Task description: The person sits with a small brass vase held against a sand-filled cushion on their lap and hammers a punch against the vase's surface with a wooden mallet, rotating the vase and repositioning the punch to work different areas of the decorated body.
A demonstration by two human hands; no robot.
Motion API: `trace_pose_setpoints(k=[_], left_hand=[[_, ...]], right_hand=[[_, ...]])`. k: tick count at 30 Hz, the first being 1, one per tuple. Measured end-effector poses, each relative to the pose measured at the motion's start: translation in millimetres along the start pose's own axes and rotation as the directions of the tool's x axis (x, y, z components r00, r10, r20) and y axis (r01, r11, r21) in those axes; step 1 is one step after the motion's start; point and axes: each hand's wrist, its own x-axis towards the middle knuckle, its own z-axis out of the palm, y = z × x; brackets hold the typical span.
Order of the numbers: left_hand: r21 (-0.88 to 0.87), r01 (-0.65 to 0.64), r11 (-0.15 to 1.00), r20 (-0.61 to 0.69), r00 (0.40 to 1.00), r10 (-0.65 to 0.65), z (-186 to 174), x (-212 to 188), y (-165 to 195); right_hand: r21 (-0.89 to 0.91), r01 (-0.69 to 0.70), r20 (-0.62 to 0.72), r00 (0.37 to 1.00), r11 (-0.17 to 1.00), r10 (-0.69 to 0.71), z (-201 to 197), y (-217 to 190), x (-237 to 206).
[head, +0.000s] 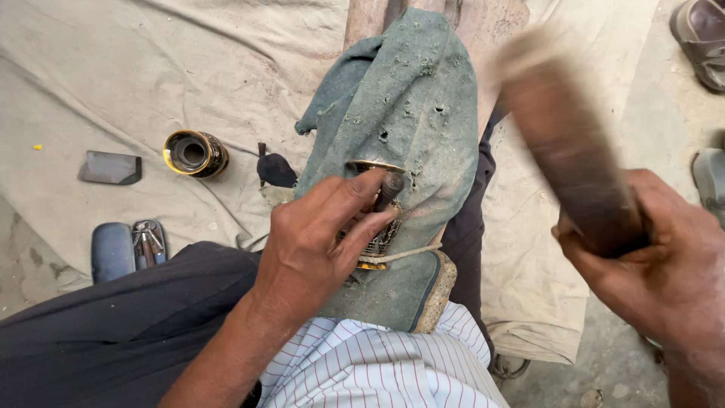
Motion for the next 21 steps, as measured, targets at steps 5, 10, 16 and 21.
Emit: trace_pose_setpoints(k=[5, 10, 16, 21], left_hand=[[-0.023, -0.024, 0.999, -0.056, 0.998, 0.023, -1, 1, -2], [-0.063, 0.02, 0.998, -0.024, 0.999, -0.021, -3, 1, -12], [-0.089, -0.011, 0.996, -0.045, 0.999, 0.007, 2, 0, -21], [-0.1, -0.051, 0.994, -0.054, 0.998, 0.046, -2, 3, -23]], right_hand=[[-0.271, 0.157, 0.042, 0.988, 0.95, -0.152, -21, -35, 31], [-0.167, 0.173, 0.082, 0.984, 0.971, -0.161, -24, -51, 50], [-0.308, 0.303, 0.214, 0.946, 0.902, -0.245, -26, -52, 67], [-0.442, 0.302, 0.329, 0.931, 0.845, -0.16, -26, -59, 73]])
